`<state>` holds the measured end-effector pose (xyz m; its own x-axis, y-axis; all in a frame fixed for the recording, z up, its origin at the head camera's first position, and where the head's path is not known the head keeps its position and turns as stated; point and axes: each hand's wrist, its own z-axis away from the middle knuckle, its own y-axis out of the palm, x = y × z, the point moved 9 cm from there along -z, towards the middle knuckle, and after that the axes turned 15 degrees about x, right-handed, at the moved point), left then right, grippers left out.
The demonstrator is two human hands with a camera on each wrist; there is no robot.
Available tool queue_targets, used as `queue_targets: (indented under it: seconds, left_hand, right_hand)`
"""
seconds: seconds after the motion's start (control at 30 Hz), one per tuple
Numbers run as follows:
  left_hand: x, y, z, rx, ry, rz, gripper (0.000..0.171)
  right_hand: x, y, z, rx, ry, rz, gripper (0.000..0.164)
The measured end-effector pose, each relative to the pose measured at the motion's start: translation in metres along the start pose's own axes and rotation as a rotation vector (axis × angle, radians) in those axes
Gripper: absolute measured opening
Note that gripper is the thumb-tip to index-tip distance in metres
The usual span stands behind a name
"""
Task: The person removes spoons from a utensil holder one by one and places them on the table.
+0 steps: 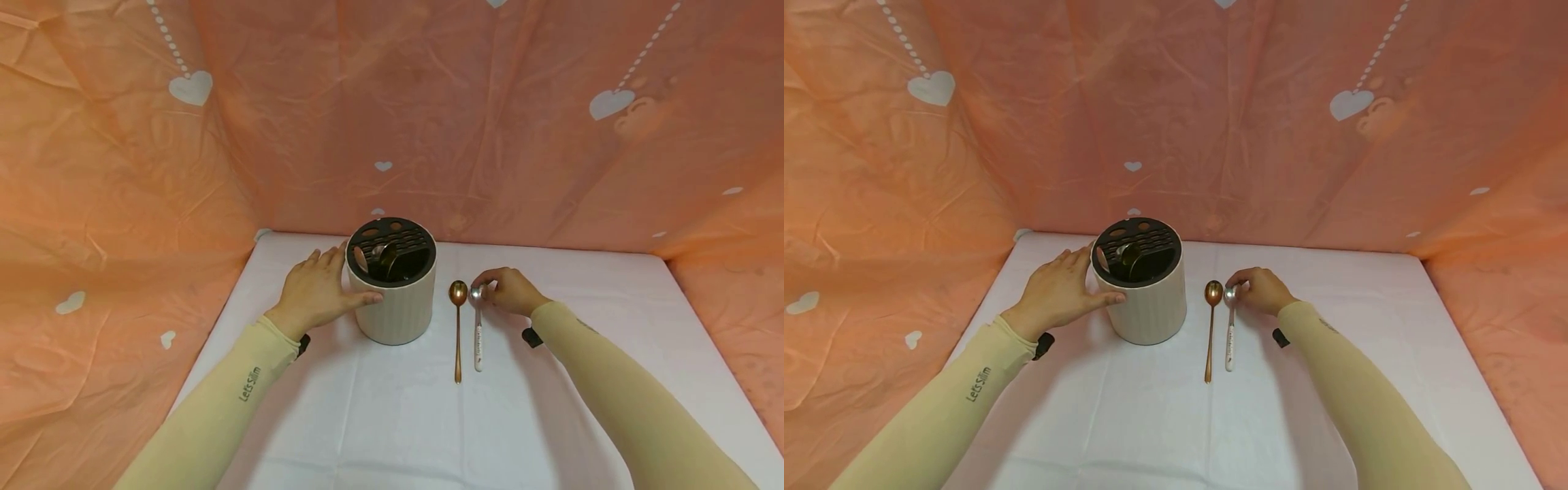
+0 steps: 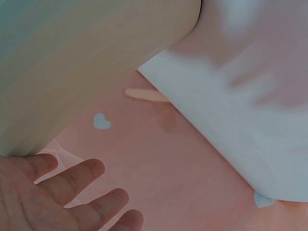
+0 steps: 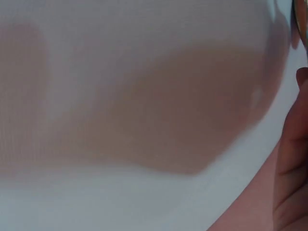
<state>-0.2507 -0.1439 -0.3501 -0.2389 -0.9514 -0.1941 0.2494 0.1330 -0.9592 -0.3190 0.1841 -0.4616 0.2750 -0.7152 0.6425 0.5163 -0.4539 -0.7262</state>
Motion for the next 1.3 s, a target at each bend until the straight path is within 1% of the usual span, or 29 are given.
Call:
queue_targets:
  seconds: [0.17, 0.3, 0.4, 0.47, 0.7, 0.9, 1.13, 1.2, 1.3]
  left_hand:
    - [0.000, 0.000, 0.000, -0.006, 0.004, 0.002, 0.133]
    - [0.000, 0.000, 0.000, -0.007, 0.010, -0.007, 0.133]
    - [0.000, 0.000, 0.000, -0.012, 0.010, -0.006, 0.133]
    - [0.000, 0.000, 0.001, -0.014, 0.009, -0.001, 0.133]
    - [-0.001, -0.001, 0.001, -0.013, 0.005, 0.003, 0.133]
    - [-0.001, -0.001, 0.001, -0.020, 0.008, 0.005, 0.134]
    - [-0.002, -0.001, 0.002, -0.013, 0.007, 0.007, 0.135]
    - [-0.002, 0.000, 0.001, -0.006, 0.003, 0.009, 0.135]
    - [0.000, 0.000, 0.001, 0.004, -0.004, 0.013, 0.135]
  right_hand:
    - [-0.003, 0.004, -0.002, -0.002, 0.019, 0.022, 0.031]
    - [-0.004, 0.006, -0.002, -0.017, 0.010, 0.036, 0.034]
    - [-0.004, 0.007, -0.002, -0.024, -0.001, 0.059, 0.034]
    - [-0.005, 0.008, -0.002, -0.023, 0.007, 0.061, 0.033]
    - [-0.005, 0.009, -0.003, -0.027, 0.009, 0.126, 0.031]
    - [-0.003, 0.009, 0.000, -0.031, 0.009, 0.126, 0.021]
    - [0.000, 0.001, 0.008, -0.047, 0.020, 0.132, 0.014]
    - [0.001, -0.004, 0.011, -0.055, 0.029, 0.137, 0.015]
    - [0.004, -0.012, 0.016, -0.062, 0.037, 0.127, 0.021]
